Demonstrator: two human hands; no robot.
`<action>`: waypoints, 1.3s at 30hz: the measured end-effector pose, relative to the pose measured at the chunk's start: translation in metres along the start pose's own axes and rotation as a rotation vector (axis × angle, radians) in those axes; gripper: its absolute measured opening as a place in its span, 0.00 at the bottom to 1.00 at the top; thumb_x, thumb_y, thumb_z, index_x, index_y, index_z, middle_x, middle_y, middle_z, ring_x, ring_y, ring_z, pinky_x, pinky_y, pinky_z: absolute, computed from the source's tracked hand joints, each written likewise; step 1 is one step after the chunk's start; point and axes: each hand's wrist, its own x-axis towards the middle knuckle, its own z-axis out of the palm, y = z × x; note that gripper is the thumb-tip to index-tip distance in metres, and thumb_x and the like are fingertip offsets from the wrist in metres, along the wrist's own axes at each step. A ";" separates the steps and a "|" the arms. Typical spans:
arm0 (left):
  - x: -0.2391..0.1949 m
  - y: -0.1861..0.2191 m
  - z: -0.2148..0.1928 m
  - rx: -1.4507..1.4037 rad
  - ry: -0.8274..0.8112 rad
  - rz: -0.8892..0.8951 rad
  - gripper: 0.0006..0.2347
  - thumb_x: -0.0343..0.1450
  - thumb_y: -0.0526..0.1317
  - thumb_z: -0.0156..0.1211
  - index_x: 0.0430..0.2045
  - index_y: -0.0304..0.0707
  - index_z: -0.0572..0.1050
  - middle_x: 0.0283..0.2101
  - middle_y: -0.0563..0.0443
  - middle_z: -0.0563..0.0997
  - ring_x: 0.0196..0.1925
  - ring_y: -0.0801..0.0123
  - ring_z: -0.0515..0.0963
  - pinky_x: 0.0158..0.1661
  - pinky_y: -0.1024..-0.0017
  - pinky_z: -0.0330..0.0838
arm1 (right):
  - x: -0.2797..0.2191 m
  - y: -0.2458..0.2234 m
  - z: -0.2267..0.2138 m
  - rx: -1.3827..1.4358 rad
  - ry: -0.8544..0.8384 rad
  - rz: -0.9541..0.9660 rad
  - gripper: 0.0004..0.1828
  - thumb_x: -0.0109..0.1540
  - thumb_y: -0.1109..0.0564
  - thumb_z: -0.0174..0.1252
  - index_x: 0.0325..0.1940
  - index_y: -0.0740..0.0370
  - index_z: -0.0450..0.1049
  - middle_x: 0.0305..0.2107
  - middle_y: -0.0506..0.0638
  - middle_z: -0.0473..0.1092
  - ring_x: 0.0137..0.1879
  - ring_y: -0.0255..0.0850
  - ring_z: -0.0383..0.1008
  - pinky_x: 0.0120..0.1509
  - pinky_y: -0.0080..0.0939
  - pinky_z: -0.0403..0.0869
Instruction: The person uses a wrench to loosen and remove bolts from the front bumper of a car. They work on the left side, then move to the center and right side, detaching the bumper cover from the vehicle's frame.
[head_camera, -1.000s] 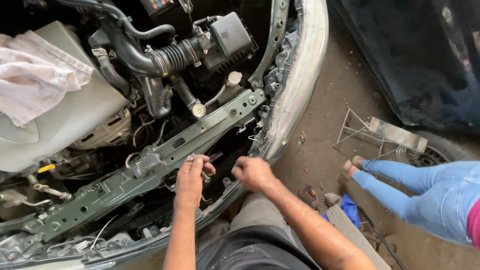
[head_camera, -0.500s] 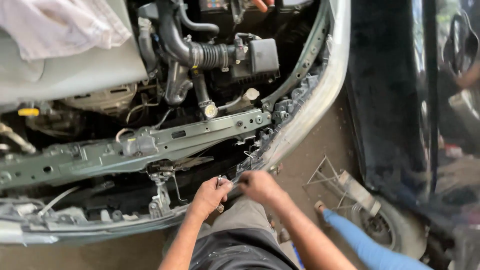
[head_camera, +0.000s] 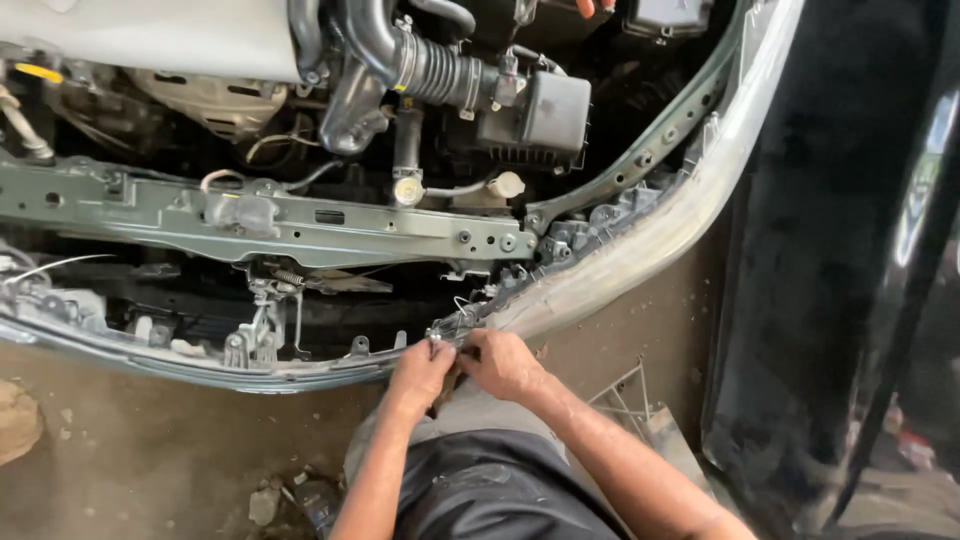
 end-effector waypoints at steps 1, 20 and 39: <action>-0.002 -0.004 0.009 0.022 0.015 0.030 0.14 0.70 0.47 0.59 0.32 0.31 0.78 0.28 0.49 0.82 0.31 0.71 0.80 0.36 0.68 0.73 | -0.005 0.005 -0.003 0.000 -0.004 0.000 0.14 0.58 0.49 0.62 0.36 0.63 0.77 0.30 0.62 0.77 0.40 0.61 0.78 0.45 0.57 0.75; -0.047 0.021 0.033 -0.297 -0.056 0.043 0.13 0.70 0.47 0.60 0.30 0.34 0.80 0.24 0.47 0.81 0.25 0.72 0.76 0.30 0.69 0.71 | -0.033 0.024 -0.077 0.052 0.291 0.046 0.13 0.60 0.55 0.60 0.47 0.62 0.80 0.35 0.55 0.81 0.40 0.38 0.81 0.48 0.39 0.78; 0.070 0.162 0.067 0.403 -0.005 -0.036 0.20 0.66 0.36 0.55 0.52 0.62 0.78 0.48 0.44 0.82 0.52 0.49 0.80 0.52 0.55 0.73 | 0.117 0.073 -0.170 -0.182 -0.028 0.049 0.17 0.59 0.46 0.58 0.41 0.59 0.80 0.33 0.61 0.78 0.43 0.57 0.79 0.49 0.52 0.75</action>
